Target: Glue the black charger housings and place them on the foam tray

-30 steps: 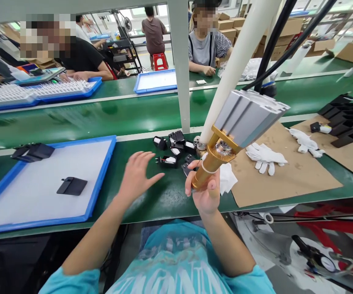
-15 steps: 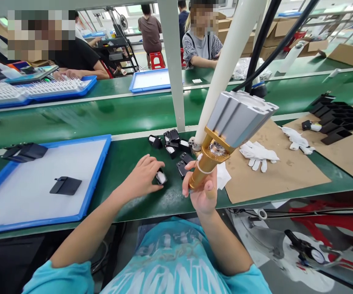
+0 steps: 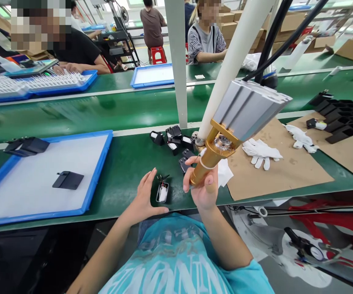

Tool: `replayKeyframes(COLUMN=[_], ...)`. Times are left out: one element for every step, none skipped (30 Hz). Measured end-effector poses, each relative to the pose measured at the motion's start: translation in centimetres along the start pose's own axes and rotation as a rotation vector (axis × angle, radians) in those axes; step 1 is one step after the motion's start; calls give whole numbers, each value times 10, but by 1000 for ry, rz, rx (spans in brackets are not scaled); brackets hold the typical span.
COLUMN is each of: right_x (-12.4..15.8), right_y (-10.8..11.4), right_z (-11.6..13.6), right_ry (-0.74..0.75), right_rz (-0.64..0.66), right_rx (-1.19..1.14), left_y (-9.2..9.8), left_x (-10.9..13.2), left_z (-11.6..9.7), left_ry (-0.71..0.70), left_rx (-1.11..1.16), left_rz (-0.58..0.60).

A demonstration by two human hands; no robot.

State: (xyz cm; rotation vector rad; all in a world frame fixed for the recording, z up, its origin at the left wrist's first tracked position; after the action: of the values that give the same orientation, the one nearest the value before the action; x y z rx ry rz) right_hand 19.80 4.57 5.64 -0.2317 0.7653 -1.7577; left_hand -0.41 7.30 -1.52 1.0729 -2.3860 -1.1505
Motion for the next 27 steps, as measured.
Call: replayKeyframes(right_x=[-1, -1, -2, -3, -3, -4, -4, -4, -4, -4, -4, -4, -4, -4, -5, -6, -6, -7, -8, -8, -9, -9, -8, -8, -7, -7, -7], right_y=[-1, -3, -5, -7, -9, -11, -13, -14, -16, -17, -18, -19, -21, -22, -24, -26, -28, -30, -33, -35, -37, -39, -40, -41, -42, -43, -43], right_z=[0, -1, -1, -2, -2, -3, -4, -5, -6, -7, -9, -10, -12, -14, -15, -17, -19, -20, -22, -23, -24, -25, -25, -25, -25, -25, -25], right_ry=[-9, -17, -25, -31, -38, -43, -47, -53, -58, -63, -67, -73, -79, -82, -85, -86, -85, -83, -80, -78, -75, -70, -64, -59, -55, -52, -50], right_rz=[-6, -11, -9, -2, 10, 24, 35, 41, 41, 36, 28, 19, 12, 8, 6, 6, 10, 16, 26, 37, 51, 64, 74, 80, 82, 78, 72], right_rx=[14, 24, 29, 27, 22, 14, 6, -2, -9, -13, -16, -17, -18, -20, -22, -26, -32, -38, -45, -51, -57, -64, -70, -73, -72, -68, -61], left_y=[-6, -10, -14, -16, -17, -17, -16, -15, -15, -14, -13, -13, -14, -14, -15, -16, -16, -15, -15, -14, -14, -13, -12, -10, -8, -6, -4], left_x=[1, 1, 0, -2, -3, -4, -4, -4, -4, -2, -1, 0, 0, 1, 1, 1, 1, 1, 2, 3, 4, 5, 6, 7, 8, 8, 9], left_z=[1, 0, -1, -2, -4, -6, -8, -8, -9, -8, -7, -6, -4, -3, -2, -1, -1, -2, -4, -6, -8, -10, -13, -15, -17, -19, -21], left_ry=[34, 61, 77, 82, 77, 68, 56, 46, 41, 42, 47, 53, 58, 62, 63, 60, 50, 32, 11, -11, -30, -42, -48, -51, -52, -53, -48], left_rx=[-11, -24, -37, -47, -52, -52, -47, -40, -32, -26, -23, -22, -21, -22, -26, -32, -38, -39, -33, -19, 0, 19, 35, 46, 56, 65, 77], left_rz=[-33, -67, -97, -123, -146, -168, -186, -204, -223, -244, -264, -279, -287, -289, -287, -289, -296, -308, -320, -325, -324, -319, -315, -318, -326, -337, -347])
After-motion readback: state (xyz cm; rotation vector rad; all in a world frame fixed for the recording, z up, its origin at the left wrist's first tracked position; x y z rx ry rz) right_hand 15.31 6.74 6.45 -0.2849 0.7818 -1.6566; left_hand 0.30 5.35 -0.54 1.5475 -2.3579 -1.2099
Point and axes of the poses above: each hand's wrist, its own x-axis away from the middle knuckle, its own y-axis out of the back of the hand, z = x × y, the point moved 4 cm from there along -x, towards the middle knuckle, and after that the axes turned 10 degrees about -y, right-handed, at the moved point
